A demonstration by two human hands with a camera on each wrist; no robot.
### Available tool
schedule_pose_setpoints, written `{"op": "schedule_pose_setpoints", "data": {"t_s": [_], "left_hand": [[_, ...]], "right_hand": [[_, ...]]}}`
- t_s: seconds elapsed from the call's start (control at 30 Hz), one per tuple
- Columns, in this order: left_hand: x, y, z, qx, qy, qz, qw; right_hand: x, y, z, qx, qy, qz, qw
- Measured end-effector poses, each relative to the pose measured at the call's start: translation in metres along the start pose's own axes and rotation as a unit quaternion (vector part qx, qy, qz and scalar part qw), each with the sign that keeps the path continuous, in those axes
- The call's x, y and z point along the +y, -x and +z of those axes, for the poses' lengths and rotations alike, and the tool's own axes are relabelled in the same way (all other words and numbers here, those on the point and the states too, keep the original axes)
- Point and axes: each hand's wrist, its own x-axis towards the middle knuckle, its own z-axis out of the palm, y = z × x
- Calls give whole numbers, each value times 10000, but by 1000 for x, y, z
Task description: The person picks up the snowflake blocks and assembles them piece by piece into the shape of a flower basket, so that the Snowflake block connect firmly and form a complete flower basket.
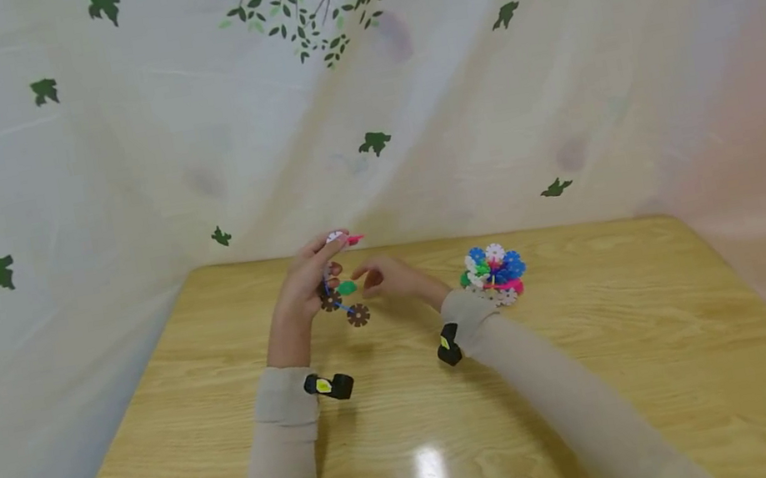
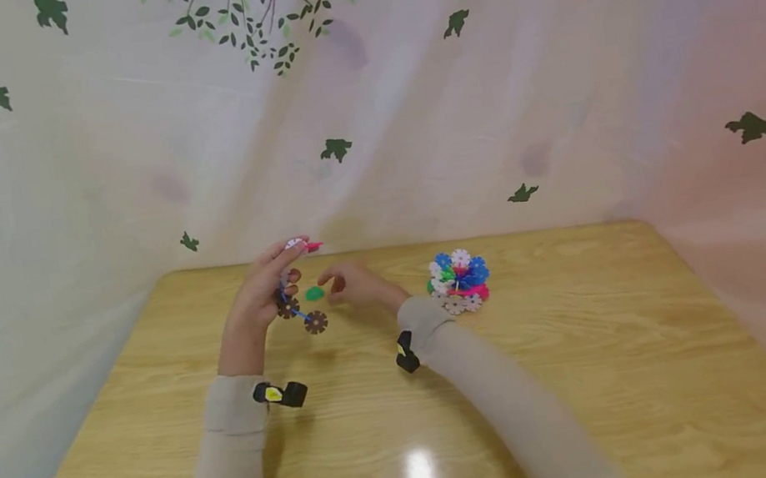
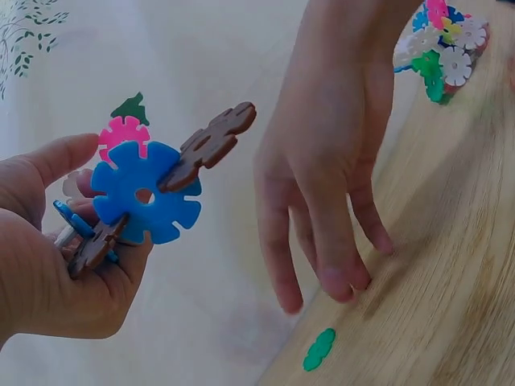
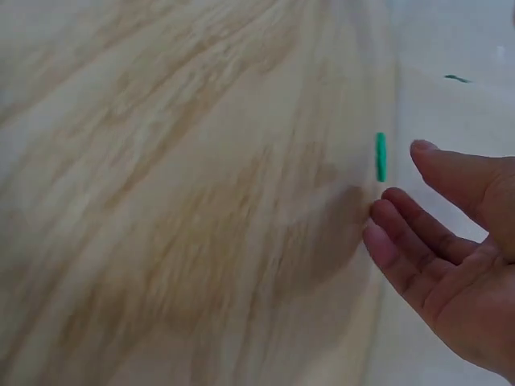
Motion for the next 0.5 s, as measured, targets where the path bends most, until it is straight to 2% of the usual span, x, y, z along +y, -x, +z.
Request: {"op": "schedule_pose_setpoints", "data": {"t_s": [0.07,0.3,0.4,0.5], "left_hand": [[0,0,1,-40,7,43,10000],[-2,0,7,-108,53,161,9998],[-3,0,7,-64,16,131,9999],[-3,0,6,-15,-88,104,9999]], "right_hand": [[-2,-3,3,-175,173,149,9996],[-4,-15,8,-643,550,-15,9964],[-7,-16,10,-618,1040,154,9925],[-11,-16,12,-403,1417,323,9886]]}}
